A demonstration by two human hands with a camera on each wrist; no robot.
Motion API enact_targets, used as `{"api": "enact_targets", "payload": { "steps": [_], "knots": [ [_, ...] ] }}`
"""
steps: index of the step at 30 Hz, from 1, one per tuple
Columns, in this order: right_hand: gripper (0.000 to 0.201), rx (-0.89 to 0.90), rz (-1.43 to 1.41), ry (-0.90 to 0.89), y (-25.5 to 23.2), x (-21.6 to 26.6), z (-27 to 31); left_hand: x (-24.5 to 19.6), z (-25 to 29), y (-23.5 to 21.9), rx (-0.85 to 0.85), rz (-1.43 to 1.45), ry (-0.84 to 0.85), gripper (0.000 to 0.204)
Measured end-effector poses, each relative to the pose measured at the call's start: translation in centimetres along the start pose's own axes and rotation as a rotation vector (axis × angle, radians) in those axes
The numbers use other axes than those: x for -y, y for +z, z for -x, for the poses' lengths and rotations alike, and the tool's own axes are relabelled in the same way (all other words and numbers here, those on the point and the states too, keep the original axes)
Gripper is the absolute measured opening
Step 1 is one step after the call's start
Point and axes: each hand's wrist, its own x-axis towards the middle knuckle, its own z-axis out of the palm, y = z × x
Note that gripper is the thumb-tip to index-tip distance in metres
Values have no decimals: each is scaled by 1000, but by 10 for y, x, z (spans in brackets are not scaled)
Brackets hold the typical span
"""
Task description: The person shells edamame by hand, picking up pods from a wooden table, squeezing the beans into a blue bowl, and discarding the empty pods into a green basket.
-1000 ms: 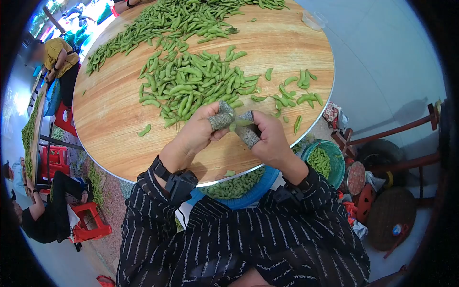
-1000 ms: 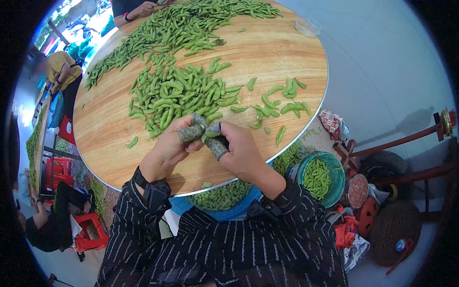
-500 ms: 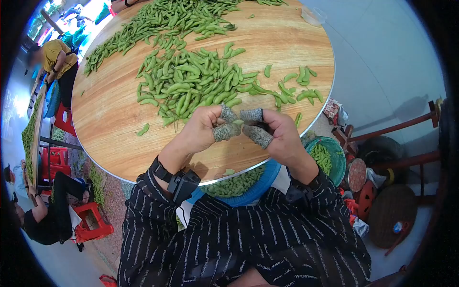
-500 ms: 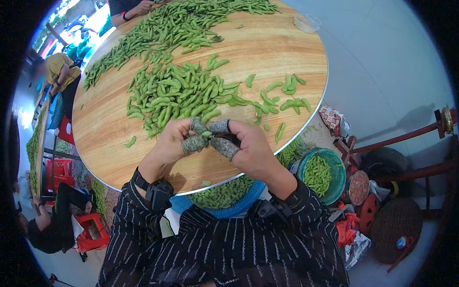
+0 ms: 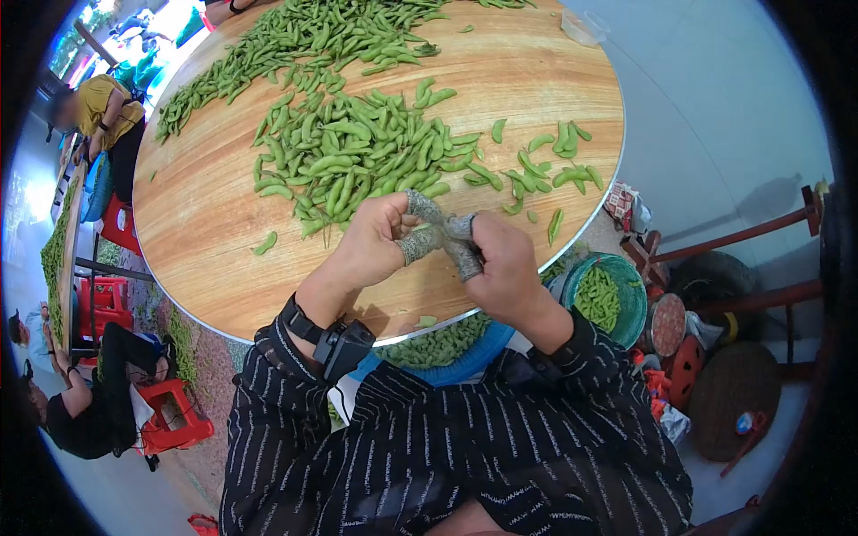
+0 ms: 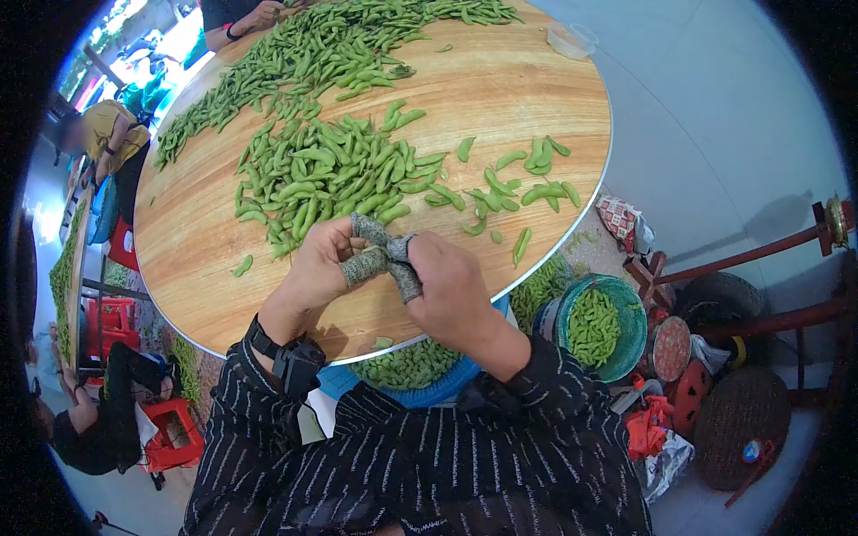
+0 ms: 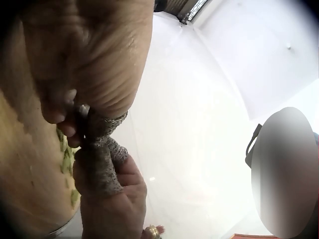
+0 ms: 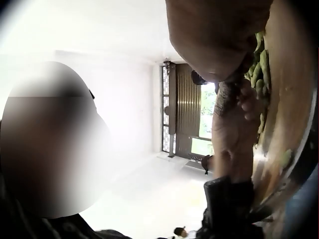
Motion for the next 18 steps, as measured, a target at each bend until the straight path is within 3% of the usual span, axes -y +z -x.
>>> {"api": "enact_targets", "payload": {
  "steps": [7,11,14,16,17,18],
  "knots": [
    [16,4,96,-87,1,-2,5,10,0,10,-29,-74,122,16],
    [11,-5,-21,24,-6,1,7,13,6,19,-69,-72,152,18],
    [12,-59,-66,109,-19,-16,4,1,28,25,-139,-133,32,14],
    [15,-92,-33,137,-32,-33,-3,-6,45,23,-2,-469,127,6],
    [14,-26,112,186,-38,-41,-7,-11,47,21,114,-614,214,6],
    [13,41,258,233,-41,-46,-10,-16,48,22,112,-616,210,6]
  ]
}}
